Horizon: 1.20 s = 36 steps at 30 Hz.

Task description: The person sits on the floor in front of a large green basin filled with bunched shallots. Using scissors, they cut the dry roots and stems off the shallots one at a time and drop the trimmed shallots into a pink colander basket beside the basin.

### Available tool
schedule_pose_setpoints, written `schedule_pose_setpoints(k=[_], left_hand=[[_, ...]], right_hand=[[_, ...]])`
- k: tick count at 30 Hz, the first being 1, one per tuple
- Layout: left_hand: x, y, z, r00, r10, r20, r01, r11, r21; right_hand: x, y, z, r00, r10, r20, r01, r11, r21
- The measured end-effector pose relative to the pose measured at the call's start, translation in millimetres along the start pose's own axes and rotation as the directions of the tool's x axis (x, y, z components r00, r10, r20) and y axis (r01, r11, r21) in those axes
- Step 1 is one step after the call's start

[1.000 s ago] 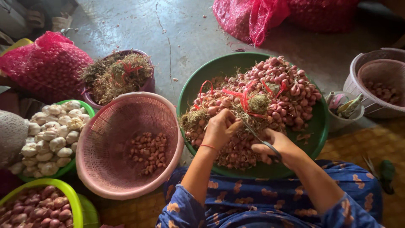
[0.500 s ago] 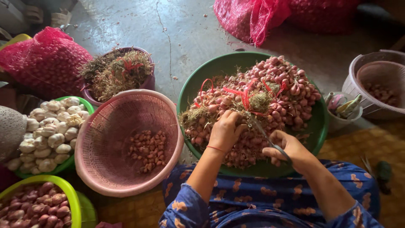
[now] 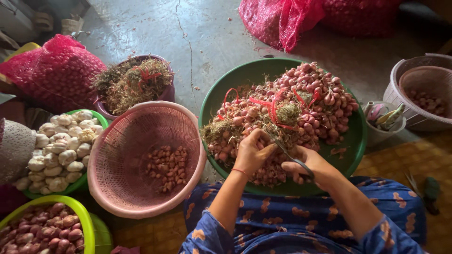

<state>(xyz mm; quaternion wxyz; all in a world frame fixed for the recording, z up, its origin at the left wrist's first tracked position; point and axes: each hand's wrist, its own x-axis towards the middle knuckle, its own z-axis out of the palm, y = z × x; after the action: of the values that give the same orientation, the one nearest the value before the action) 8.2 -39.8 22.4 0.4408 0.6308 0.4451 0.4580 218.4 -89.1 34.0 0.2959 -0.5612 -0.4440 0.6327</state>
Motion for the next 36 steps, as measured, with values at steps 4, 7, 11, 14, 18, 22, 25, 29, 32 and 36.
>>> schedule_pose_setpoints(k=[4, 7, 11, 14, 18, 22, 25, 29, 32, 36], left_hand=[[-6.3, -8.5, 2.6, 0.999, -0.028, -0.036, 0.026, 0.998, -0.051], [-8.4, -18.0, 2.9, 0.997, -0.057, -0.048, 0.046, 0.980, -0.195], [-19.7, -25.9, -19.6, 0.980, -0.180, -0.091, 0.119, 0.881, -0.458], [-40.0, -18.2, -69.9, 0.947, -0.036, -0.318, 0.002, 0.994, -0.106], [-65.4, 8.0, -164.6, 0.679, 0.282, -0.678, 0.192, 0.824, 0.534], [-66.6, 22.0, -170.8, 0.666, 0.578, -0.471, 0.091, 0.564, 0.821], [-45.3, 16.3, -119.4, 0.812, 0.444, -0.379, -0.158, 0.792, 0.590], [-20.5, 1.3, -55.6, 0.932, 0.329, -0.150, -0.227, 0.856, 0.464], [-8.4, -13.6, -38.2, 0.949, 0.299, -0.095, -0.232, 0.872, 0.430], [-14.0, -40.7, -34.1, 0.994, -0.030, -0.106, 0.029, 1.000, -0.011]], right_hand=[[3.7, 2.9, 2.0, 0.998, -0.062, -0.012, 0.062, 0.998, 0.016], [0.9, 7.2, 0.0, 0.993, -0.115, -0.012, 0.114, 0.993, -0.042], [14.3, -1.5, 34.8, 0.990, -0.103, 0.096, 0.113, 0.988, -0.104], [31.1, -19.4, 85.7, 0.961, -0.123, 0.249, 0.152, 0.983, -0.100], [47.2, -36.5, 146.2, 0.948, -0.170, 0.270, 0.213, 0.967, -0.139], [36.9, -30.6, 134.9, 0.934, -0.184, 0.306, 0.246, 0.953, -0.178], [24.5, -21.1, 93.0, 0.975, -0.126, 0.181, 0.150, 0.981, -0.124], [3.3, -10.5, 23.4, 0.996, -0.077, -0.042, 0.070, 0.985, -0.158], [-7.1, 2.6, -1.5, 0.999, -0.038, -0.018, 0.033, 0.974, -0.224], [-6.5, 16.3, -1.2, 0.996, 0.093, 0.001, -0.089, 0.952, -0.294]])
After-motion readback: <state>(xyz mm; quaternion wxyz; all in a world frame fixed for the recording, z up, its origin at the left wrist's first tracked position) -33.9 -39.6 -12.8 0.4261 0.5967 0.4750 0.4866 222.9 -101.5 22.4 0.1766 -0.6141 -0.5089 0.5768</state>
